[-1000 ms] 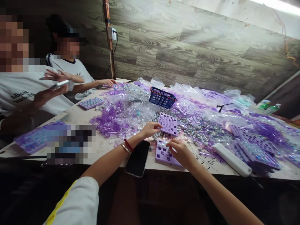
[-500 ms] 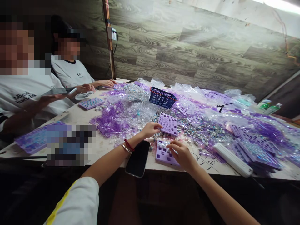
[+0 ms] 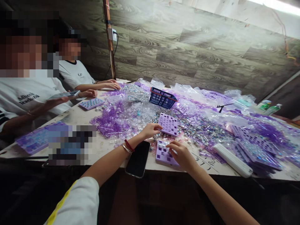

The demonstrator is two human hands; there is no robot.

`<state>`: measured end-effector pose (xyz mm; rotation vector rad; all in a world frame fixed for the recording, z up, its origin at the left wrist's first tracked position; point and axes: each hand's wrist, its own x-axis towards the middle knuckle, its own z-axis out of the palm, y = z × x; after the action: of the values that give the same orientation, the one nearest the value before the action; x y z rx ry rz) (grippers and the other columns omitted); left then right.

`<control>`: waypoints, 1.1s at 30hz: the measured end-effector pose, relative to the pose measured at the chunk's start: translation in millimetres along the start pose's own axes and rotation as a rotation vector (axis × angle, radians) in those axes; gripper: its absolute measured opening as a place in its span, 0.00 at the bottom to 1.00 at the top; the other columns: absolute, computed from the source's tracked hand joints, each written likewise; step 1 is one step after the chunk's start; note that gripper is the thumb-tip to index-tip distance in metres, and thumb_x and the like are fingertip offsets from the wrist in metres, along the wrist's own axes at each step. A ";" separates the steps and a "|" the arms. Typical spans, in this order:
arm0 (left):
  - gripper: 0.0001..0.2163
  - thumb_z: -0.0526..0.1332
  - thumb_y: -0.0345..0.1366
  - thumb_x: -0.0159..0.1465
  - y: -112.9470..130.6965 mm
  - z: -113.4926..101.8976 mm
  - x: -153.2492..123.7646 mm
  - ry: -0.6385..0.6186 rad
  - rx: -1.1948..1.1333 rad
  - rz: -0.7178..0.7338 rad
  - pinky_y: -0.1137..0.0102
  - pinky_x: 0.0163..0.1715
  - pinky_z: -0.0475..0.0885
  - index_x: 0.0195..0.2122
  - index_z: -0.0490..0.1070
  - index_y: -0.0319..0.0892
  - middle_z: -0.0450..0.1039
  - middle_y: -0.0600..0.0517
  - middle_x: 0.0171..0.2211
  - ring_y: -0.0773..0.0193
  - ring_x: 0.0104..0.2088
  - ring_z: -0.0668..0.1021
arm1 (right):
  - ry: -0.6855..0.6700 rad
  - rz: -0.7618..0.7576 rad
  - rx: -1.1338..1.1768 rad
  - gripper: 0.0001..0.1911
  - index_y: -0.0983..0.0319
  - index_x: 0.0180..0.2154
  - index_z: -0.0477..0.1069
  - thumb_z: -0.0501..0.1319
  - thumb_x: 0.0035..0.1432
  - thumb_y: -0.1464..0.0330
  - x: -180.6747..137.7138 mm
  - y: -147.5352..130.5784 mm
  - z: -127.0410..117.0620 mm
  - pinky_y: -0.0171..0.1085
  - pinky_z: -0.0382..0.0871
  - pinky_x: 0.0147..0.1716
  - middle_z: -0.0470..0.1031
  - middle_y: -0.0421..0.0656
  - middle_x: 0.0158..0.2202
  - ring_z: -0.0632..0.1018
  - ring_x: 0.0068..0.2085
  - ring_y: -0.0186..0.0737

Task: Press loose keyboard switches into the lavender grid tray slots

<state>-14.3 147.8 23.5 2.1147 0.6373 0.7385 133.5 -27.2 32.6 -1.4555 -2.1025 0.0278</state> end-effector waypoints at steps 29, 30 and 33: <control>0.13 0.62 0.25 0.50 8.4 5.0 -4.8 -0.127 -0.305 -0.051 0.69 0.42 0.72 0.39 0.76 0.34 0.77 0.47 0.40 0.61 0.39 0.77 | -0.030 0.012 -0.206 0.04 0.60 0.32 0.75 0.61 0.55 0.72 -1.2 -1.0 -7.4 0.42 0.70 0.37 0.73 0.45 0.34 0.75 0.35 0.43; 0.13 0.62 0.25 0.50 7.8 5.0 -4.7 -0.125 -0.298 -0.052 0.69 0.41 0.72 0.39 0.76 0.35 0.77 0.47 0.39 0.61 0.39 0.78 | -0.037 0.028 -0.209 0.04 0.61 0.31 0.75 0.61 0.55 0.73 -0.8 -0.6 -6.8 0.42 0.70 0.37 0.73 0.45 0.34 0.75 0.35 0.43; 0.14 0.62 0.25 0.50 5.9 4.6 -4.3 -0.120 -0.276 -0.059 0.70 0.41 0.72 0.39 0.76 0.35 0.77 0.47 0.39 0.61 0.39 0.78 | -0.037 0.064 -0.169 0.05 0.61 0.31 0.75 0.60 0.55 0.73 -0.3 3.1 -5.3 0.41 0.71 0.37 0.73 0.45 0.34 0.75 0.35 0.42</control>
<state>-13.0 139.4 24.7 1.8630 0.4999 0.6228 138.7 -27.7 35.9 -1.6325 -2.1299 -0.1014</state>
